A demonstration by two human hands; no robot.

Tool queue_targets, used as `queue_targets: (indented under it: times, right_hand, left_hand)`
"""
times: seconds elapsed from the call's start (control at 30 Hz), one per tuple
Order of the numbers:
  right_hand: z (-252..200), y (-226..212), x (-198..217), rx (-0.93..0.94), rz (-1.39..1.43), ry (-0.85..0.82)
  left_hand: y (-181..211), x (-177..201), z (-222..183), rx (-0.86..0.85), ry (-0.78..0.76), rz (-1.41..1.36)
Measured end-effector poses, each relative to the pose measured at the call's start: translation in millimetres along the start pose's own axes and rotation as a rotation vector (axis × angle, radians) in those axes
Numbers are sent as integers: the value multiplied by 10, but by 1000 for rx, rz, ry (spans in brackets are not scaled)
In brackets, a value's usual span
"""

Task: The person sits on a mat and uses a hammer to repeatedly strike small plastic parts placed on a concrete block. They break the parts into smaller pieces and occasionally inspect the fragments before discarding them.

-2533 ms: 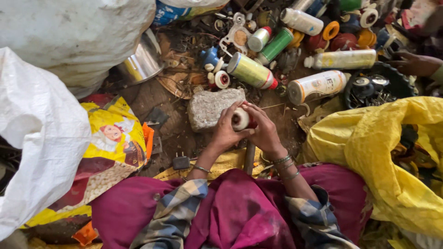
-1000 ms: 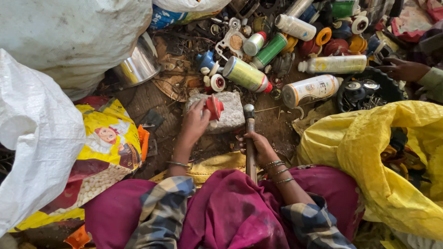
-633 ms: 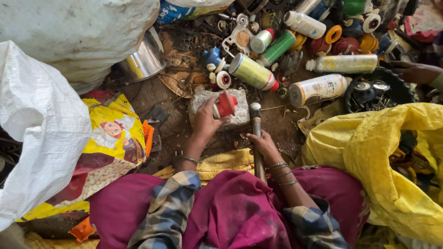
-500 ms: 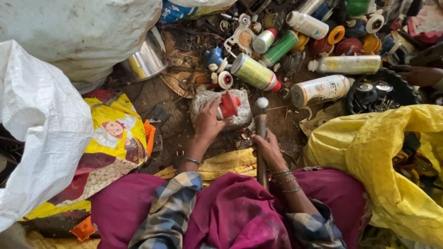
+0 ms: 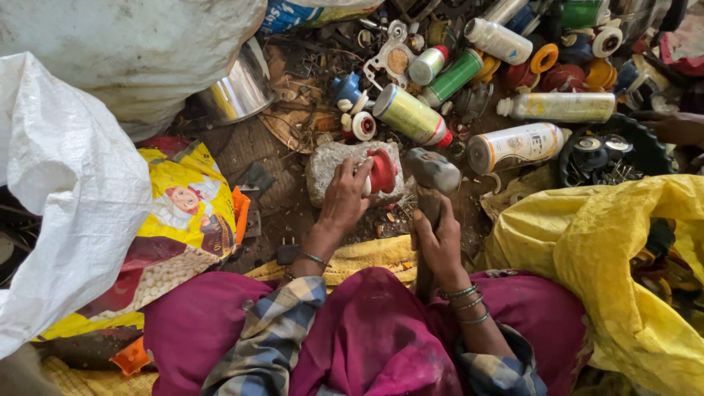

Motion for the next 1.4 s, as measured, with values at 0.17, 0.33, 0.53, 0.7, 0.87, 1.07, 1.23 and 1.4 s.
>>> queue_targets:
  times: [0.17, 0.33, 0.53, 0.7, 0.87, 1.07, 1.23, 1.4]
  right_hand:
    - [74, -1, -60, -186, -73, -62]
    - [-3, -313, 78, 80, 118, 60]
    - [-71, -556, 275, 219, 419, 150]
    - [62, -140, -37, -285, -193, 10]
    - [73, -360, -23, 134, -191, 78]
    - [-117, -694, 477, 337, 333, 213]
    - [35, -130, 197, -61, -493, 70]
    - [134, -31, 20, 301, -118, 70]
  left_hand:
    - [63, 81, 6, 7, 9, -30]
    - [-20, -8, -33, 5, 12, -18]
    - [-114, -249, 28, 4, -13, 46]
    - [-59, -215, -21, 38, -45, -42]
    - [-26, 47, 30, 6, 21, -70]
    - [-57, 9, 26, 16, -8, -102]
    - [-151, -151, -49, 12, -1, -91]
    - [-249, -79, 57, 134, -64, -165]
Point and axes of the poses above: each hand's wrist, its own z-axis towards the middle knuckle, its own x-axis out of the back of the hand, y = z × x, the point moved 4 cm from there along z, towards the middle knuckle, and after that the axes turned 6 degrees about z, right-handed, at the moved point
